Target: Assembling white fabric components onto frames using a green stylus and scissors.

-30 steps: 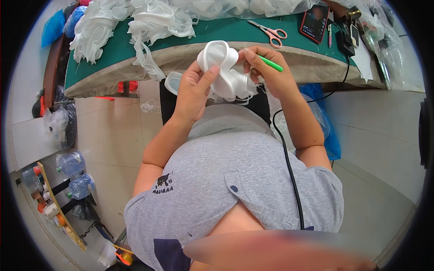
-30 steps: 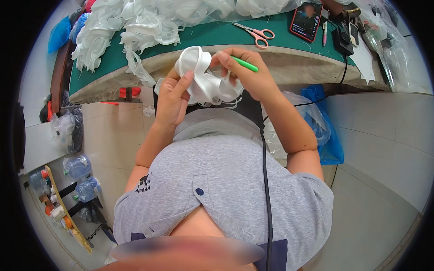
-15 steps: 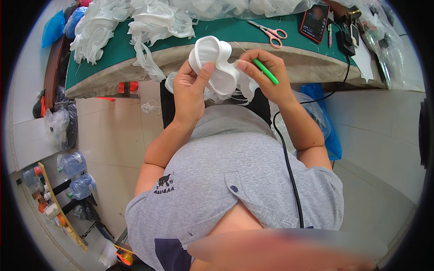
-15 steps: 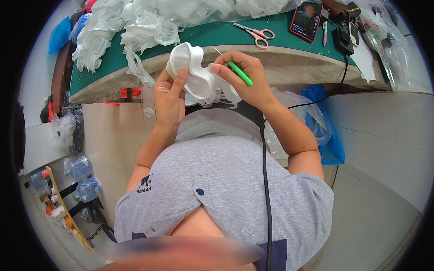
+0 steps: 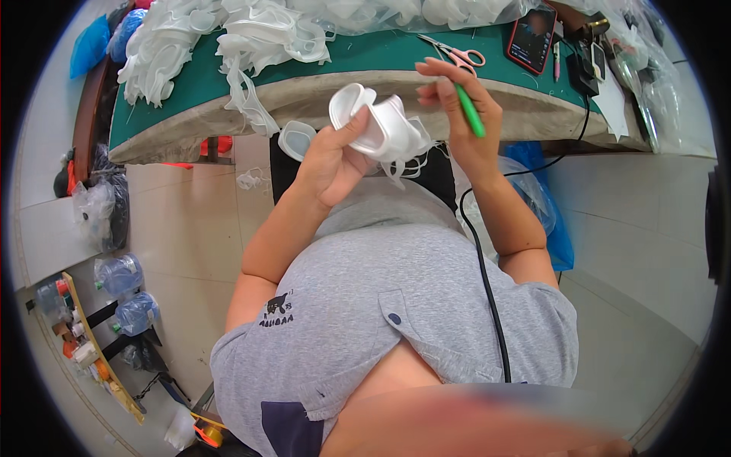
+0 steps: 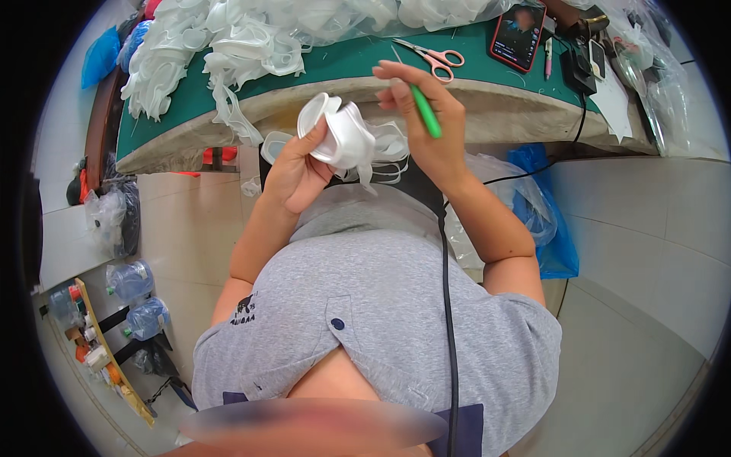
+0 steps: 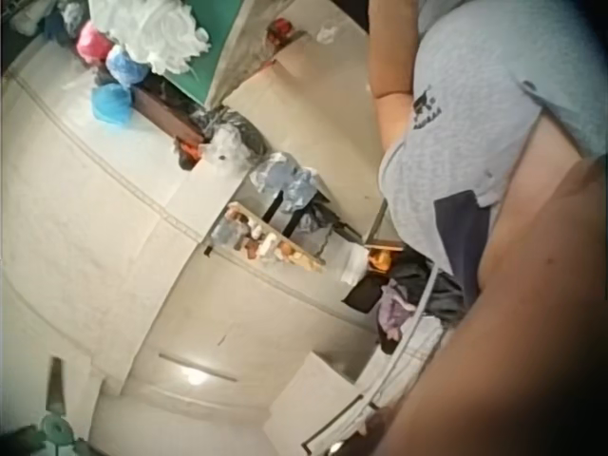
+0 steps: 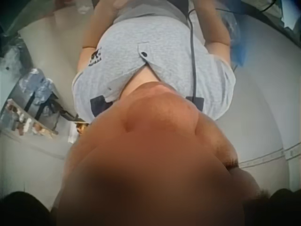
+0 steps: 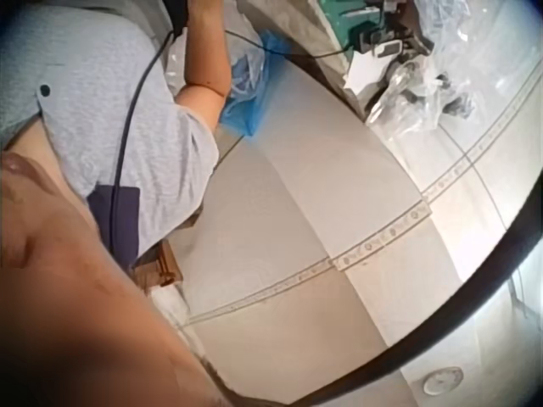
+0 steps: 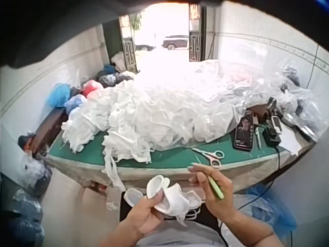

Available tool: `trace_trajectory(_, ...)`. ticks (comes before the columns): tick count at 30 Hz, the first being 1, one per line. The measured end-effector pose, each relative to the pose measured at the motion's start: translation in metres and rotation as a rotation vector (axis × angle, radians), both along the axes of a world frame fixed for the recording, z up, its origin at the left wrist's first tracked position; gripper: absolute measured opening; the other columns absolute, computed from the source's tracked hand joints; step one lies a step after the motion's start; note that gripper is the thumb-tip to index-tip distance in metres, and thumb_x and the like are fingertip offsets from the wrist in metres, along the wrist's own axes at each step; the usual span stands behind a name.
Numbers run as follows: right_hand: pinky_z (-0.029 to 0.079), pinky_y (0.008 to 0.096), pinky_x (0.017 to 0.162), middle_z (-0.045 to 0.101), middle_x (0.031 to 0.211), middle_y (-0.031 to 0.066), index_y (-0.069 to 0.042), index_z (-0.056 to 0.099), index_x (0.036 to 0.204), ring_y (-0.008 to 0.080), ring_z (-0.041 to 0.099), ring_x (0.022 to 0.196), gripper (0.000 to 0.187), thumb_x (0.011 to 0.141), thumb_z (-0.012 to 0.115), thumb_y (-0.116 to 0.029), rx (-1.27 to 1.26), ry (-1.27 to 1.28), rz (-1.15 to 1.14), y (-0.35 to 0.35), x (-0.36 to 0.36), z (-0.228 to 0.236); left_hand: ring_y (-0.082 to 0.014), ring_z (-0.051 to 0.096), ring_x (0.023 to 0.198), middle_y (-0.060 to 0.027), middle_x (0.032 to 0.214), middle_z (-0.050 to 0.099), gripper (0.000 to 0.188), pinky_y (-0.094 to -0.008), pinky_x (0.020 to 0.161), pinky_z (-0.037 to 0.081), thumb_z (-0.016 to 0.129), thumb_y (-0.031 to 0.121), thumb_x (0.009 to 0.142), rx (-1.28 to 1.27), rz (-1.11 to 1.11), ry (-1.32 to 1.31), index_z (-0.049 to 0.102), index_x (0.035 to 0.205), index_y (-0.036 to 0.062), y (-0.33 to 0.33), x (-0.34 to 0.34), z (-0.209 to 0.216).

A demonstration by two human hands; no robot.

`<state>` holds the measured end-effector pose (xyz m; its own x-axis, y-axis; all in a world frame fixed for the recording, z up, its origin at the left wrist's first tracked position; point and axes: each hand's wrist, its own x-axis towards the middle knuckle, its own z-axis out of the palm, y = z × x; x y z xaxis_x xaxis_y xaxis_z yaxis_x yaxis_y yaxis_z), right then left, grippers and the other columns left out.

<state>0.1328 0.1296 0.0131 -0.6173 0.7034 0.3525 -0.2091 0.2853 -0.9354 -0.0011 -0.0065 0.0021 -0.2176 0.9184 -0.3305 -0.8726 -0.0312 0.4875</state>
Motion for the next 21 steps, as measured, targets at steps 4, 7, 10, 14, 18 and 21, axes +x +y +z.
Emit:
trace_trajectory(4,0.047,0.0277,0.082,0.064,0.099,0.0097,-0.001,0.053,0.096,0.0127,0.059,0.087,0.014,0.090,0.062,-0.010,0.016,0.007,0.208,-0.007,0.009,-0.011,-0.0192,0.056,0.111,-0.0089,0.119,0.057,0.041,-0.0371,0.096,0.046,0.059,0.026,0.092,0.013,0.117,0.003,0.046,0.124,0.0033,0.004,0.001,-0.003)
trace_trajectory(7,0.045,0.0252,0.080,0.061,0.094,0.0078,-0.005,0.046,0.091,0.0108,0.056,0.087,0.025,0.082,0.069,-0.002,0.076,-0.140,0.254,-0.018,0.008,-0.013,-0.0189,0.056,0.110,-0.0082,0.118,0.057,0.039,-0.0364,0.096,0.046,0.057,0.027,0.093,0.061,0.244,0.023,0.048,0.122,0.0034,0.010,0.003,0.000)
trace_trajectory(10,0.045,0.0242,0.078,0.060,0.090,0.0069,-0.006,0.045,0.086,0.0108,0.056,0.084,0.025,0.081,0.068,0.002,-0.102,-0.051,0.218,-0.019,0.007,-0.015,-0.0183,0.057,0.110,-0.0078,0.119,0.057,0.037,-0.0348,0.094,0.048,0.057,0.027,0.094,0.078,0.297,0.059,0.048,0.121,0.0032,0.011,0.003,0.000)
trace_trajectory(14,0.045,0.0247,0.078,0.059,0.089,0.0081,-0.007,0.041,0.083,0.0132,0.056,0.084,0.027,0.083,0.066,0.004,0.143,-0.028,0.254,0.010,0.007,-0.008,-0.0188,0.058,0.108,-0.0081,0.117,0.058,0.036,-0.0334,0.093,0.050,0.058,0.026,0.093,0.031,0.218,0.061,0.049,0.120,0.0033,0.005,-0.001,0.003)
trace_trajectory(18,0.043,0.0238,0.076,0.055,0.087,0.0073,-0.007,0.039,0.084,0.0133,0.052,0.082,0.026,0.085,0.062,0.006,0.142,0.048,0.312,0.029,-0.001,-0.002,-0.0197,0.059,0.107,-0.0088,0.116,0.058,0.036,-0.0338,0.096,0.050,0.058,0.024,0.093,0.023,0.150,0.095,0.049,0.119,0.0026,0.004,-0.003,0.000)
trace_trajectory(21,0.042,0.0232,0.075,0.054,0.087,0.0070,-0.007,0.039,0.084,0.0125,0.050,0.081,0.025,0.086,0.062,0.005,0.164,0.022,0.354,0.022,-0.005,0.006,-0.0205,0.057,0.111,-0.0098,0.119,0.056,0.037,-0.0333,0.098,0.049,0.059,0.023,0.093,0.099,0.193,0.083,0.048,0.121,0.0014,0.004,-0.005,0.005)
